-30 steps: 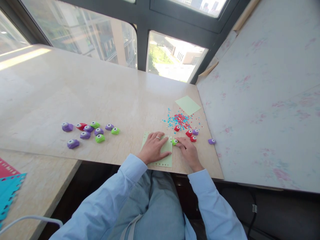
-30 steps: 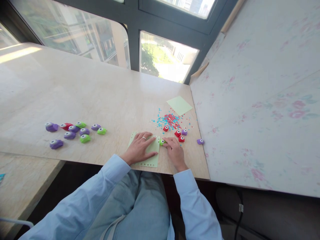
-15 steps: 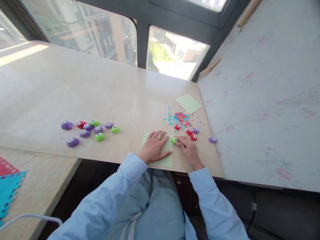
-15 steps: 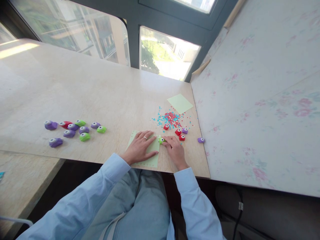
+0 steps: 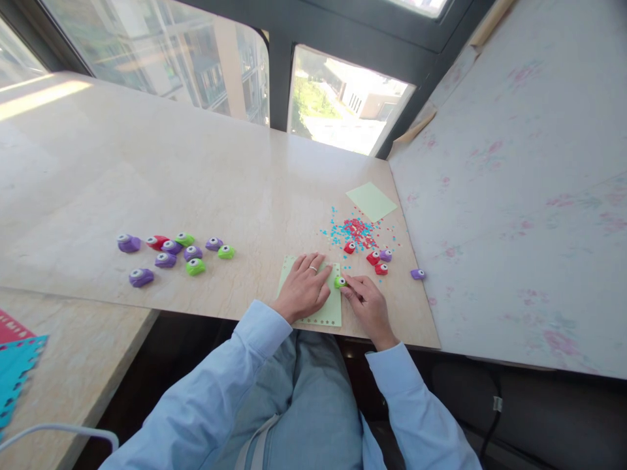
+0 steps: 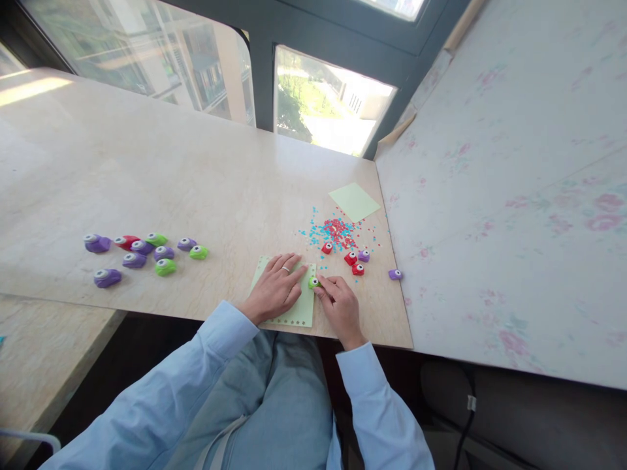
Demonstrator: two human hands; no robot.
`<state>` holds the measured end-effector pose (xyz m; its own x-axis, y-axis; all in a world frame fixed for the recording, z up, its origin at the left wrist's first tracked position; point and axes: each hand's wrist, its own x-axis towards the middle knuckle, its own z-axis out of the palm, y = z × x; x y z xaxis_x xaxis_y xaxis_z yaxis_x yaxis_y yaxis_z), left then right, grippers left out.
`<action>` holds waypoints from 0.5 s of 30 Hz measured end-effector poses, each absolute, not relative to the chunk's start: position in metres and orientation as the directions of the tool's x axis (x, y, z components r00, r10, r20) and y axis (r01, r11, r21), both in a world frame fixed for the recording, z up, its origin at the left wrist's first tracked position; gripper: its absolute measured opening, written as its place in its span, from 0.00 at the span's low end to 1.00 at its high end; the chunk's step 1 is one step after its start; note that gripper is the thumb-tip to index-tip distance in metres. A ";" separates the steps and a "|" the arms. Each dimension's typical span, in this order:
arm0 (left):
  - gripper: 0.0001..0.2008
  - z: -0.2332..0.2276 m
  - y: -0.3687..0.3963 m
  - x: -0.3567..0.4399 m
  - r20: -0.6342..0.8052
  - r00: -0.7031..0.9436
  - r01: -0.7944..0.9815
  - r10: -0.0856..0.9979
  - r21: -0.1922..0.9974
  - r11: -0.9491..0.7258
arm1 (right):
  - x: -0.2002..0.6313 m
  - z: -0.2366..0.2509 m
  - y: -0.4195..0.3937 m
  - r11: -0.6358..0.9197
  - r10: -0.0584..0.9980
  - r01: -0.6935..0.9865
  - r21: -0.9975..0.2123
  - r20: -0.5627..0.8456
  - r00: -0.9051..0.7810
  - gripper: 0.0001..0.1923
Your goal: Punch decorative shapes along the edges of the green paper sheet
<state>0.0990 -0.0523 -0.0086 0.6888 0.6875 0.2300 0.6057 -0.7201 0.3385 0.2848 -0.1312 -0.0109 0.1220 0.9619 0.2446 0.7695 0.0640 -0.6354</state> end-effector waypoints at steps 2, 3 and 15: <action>0.22 -0.008 -0.052 0.098 0.228 0.690 0.599 0.687 0.353 -0.719 | 0.283 -0.011 -0.129 0.044 0.957 0.773 -0.633 0.250 0.150 0.19; 0.22 -0.008 -0.052 0.098 0.226 0.691 0.596 0.687 0.360 -0.718 | 0.282 -0.012 -0.128 0.033 0.953 0.775 -0.631 0.252 0.165 0.18; 0.21 -0.009 -0.053 0.099 0.246 0.671 0.597 0.699 0.380 -0.707 | 0.277 -0.007 -0.126 -0.002 0.955 0.799 -0.601 0.237 0.180 0.19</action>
<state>0.0986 -0.0531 -0.0087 0.6715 0.6990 0.2461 0.5966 -0.7069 0.3800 0.2771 -0.1259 -0.0068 0.1798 0.9548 0.2366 0.7995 -0.0017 -0.6007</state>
